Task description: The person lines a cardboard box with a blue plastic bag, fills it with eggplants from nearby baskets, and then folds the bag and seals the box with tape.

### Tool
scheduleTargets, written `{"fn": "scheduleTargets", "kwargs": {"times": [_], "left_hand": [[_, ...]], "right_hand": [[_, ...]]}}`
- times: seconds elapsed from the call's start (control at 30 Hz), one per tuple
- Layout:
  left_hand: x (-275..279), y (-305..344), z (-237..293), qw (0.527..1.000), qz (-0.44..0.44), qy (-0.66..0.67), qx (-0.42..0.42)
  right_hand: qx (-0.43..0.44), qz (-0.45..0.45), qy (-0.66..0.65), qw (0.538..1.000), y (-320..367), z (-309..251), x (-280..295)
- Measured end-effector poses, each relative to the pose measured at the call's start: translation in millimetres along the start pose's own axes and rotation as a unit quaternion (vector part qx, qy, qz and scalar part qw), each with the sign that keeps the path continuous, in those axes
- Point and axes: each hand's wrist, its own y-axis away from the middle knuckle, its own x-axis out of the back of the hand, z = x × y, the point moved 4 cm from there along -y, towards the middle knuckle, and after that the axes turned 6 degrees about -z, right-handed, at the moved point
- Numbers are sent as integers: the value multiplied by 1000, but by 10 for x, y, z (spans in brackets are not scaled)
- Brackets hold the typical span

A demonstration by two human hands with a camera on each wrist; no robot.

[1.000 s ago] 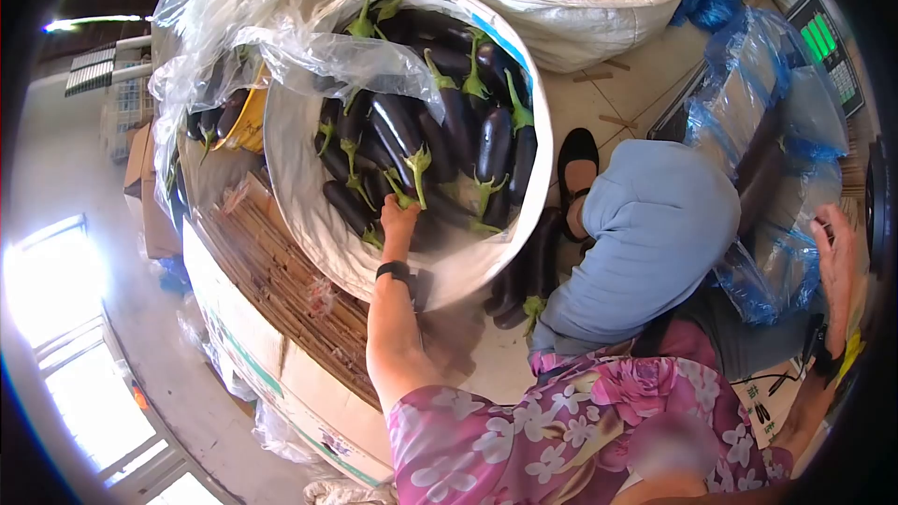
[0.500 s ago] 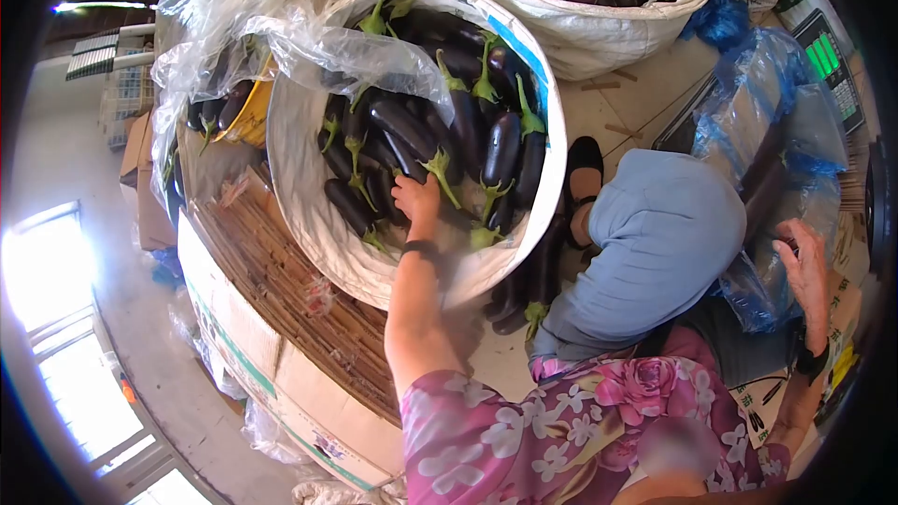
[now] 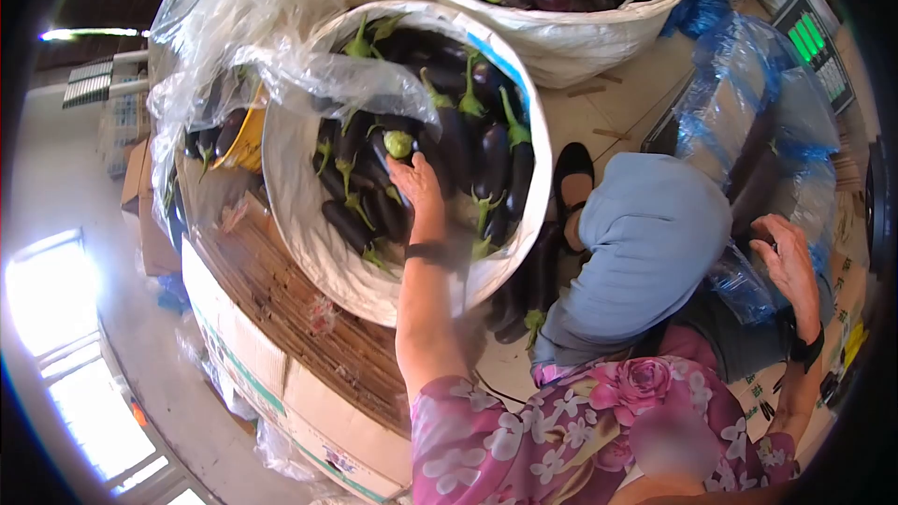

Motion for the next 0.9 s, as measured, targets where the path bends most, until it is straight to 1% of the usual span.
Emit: {"fn": "scheduleTargets", "kwargs": {"times": [0.03, 0.1, 0.13, 0.17, 0.2, 0.23, 0.27, 0.3, 0.33, 0.37, 0.4, 0.43, 0.5, 0.57, 0.6, 0.63, 0.7, 0.73, 0.77, 0.83, 0.9], "left_hand": [[-62, 14, 97, 997, 61, -41, -17], [-85, -61, 226, 979, 131, -82, -131], [-86, -209, 158, 982, 104, -45, -154], [-61, -263, 244, 992, 41, 30, -116], [-64, -345, 216, 989, 6, 33, -141], [90, -218, 429, 988, -20, 55, -143], [171, -93, 569, 987, -49, 97, -117], [300, 71, 866, 986, -83, 43, -141], [443, 443, 1249, 979, -121, 151, 68], [501, -47, 668, 984, -135, 103, -52], [682, 149, 827, 974, -126, 188, 30], [875, 313, 973, 971, -119, 207, 6], [1213, 465, 1126, 973, -162, 145, -77], [1376, 673, 1514, 931, -231, 282, -29], [1416, 802, 1714, 937, -224, 262, -49], [1442, 997, 1998, 938, -224, 261, -54], [1380, 1438, 2707, 894, -305, 267, -192], [1335, 1519, 2918, 871, -339, 261, -240], [1237, 1570, 3167, 860, -353, 279, -240], [1017, 1941, 3680, 821, -415, 314, -235], [736, 2357, 4077, 807, -448, 253, -290]], "right_hand": [[7, 3, 4, 1000, 26, -1, 24], [-15, 20, -12, 1000, 89, 107, 32], [-17, 4, -15, 1000, 119, 186, 28], [-27, -10, -20, 999, 159, 270, 21], [5, 22, -3, 1000, 197, 298, 36], [25, 53, 17, 998, 241, 348, 49], [23, 50, 7, 998, 270, 455, 70], [15, 56, -4, 998, 303, 582, 81], [27, 110, -5, 993, 379, 635, 153], [-3, 83, -47, 995, 409, 854, 163], [-34, 96, -66, 993, 460, 924, 201], [-58, 117, -80, 988, 504, 1019, 253], [-97, 147, -95, 980, 575, 1231, 249], [-94, 187, -83, 974, 553, 1342, 255], [-111, 186, -80, 973, 566, 1439, 222], [-111, 189, -84, 972, 582, 1493, 193], [-100, 208, 14, 973, 615, 1540, 161], [-153, 141, -18, 978, 636, 1595, 140], [-155, 144, -24, 977, 608, 1647, 178], [-145, 149, -1, 978, 674, 1771, 118], [-136, 165, -24, 977, 722, 1894, 104]]}}
